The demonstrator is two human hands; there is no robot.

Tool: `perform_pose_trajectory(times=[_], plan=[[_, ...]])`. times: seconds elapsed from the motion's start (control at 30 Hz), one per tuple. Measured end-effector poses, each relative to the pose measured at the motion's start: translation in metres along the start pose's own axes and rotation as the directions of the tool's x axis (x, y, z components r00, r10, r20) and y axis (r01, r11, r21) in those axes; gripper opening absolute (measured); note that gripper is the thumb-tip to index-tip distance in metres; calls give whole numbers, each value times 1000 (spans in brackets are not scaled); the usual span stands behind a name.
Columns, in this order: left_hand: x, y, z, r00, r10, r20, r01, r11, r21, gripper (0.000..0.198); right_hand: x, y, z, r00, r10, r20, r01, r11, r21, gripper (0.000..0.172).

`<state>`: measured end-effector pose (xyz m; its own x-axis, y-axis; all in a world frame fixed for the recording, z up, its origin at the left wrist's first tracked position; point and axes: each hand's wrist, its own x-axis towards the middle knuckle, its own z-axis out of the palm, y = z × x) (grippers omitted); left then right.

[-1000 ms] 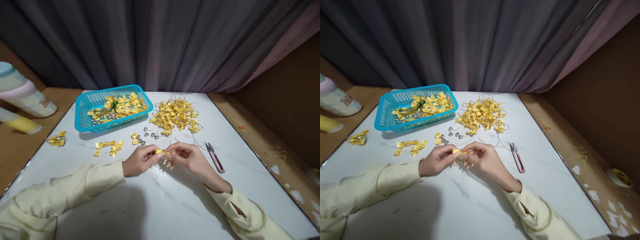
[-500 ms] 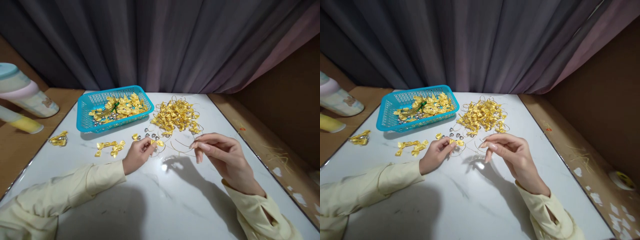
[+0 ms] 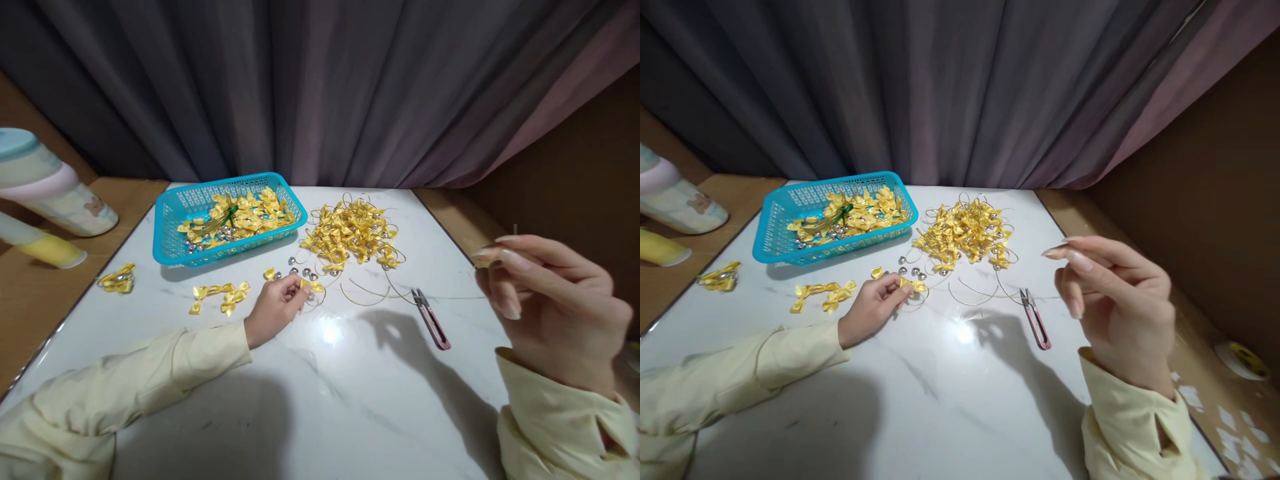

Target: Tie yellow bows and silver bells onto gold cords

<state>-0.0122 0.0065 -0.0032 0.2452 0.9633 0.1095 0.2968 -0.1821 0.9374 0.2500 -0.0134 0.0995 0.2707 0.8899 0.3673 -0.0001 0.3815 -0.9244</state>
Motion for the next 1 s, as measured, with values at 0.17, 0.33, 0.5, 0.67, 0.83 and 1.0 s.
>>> perform_pose_trajectory(times=[0.17,0.33,0.5,0.67,0.83,1.0], plan=[[-1,-2,0,1000,3,11,-3,1000,18,27,7,-8,-10,989,-83,-122,74,995,-73,23],[-1,-1,0,999,28,16,-29,998,64,29,12,-6,-16,983,-120,-138,104,988,-118,23],[-1,-1,0,999,29,16,-30,999,32,29,16,3,-21,987,-92,-135,73,988,-137,18],[-2,0,0,1000,2,18,-2,1000,7,27,21,10,-24,983,-2,-182,-29,985,-169,13],[-3,1,0,1000,-2,15,2,1000,-7,30,24,18,-28,972,116,-205,-161,962,-219,13],[-4,0,0,1000,19,12,-18,1000,-18,29,29,31,-39,960,203,-193,-253,924,-286,11]])
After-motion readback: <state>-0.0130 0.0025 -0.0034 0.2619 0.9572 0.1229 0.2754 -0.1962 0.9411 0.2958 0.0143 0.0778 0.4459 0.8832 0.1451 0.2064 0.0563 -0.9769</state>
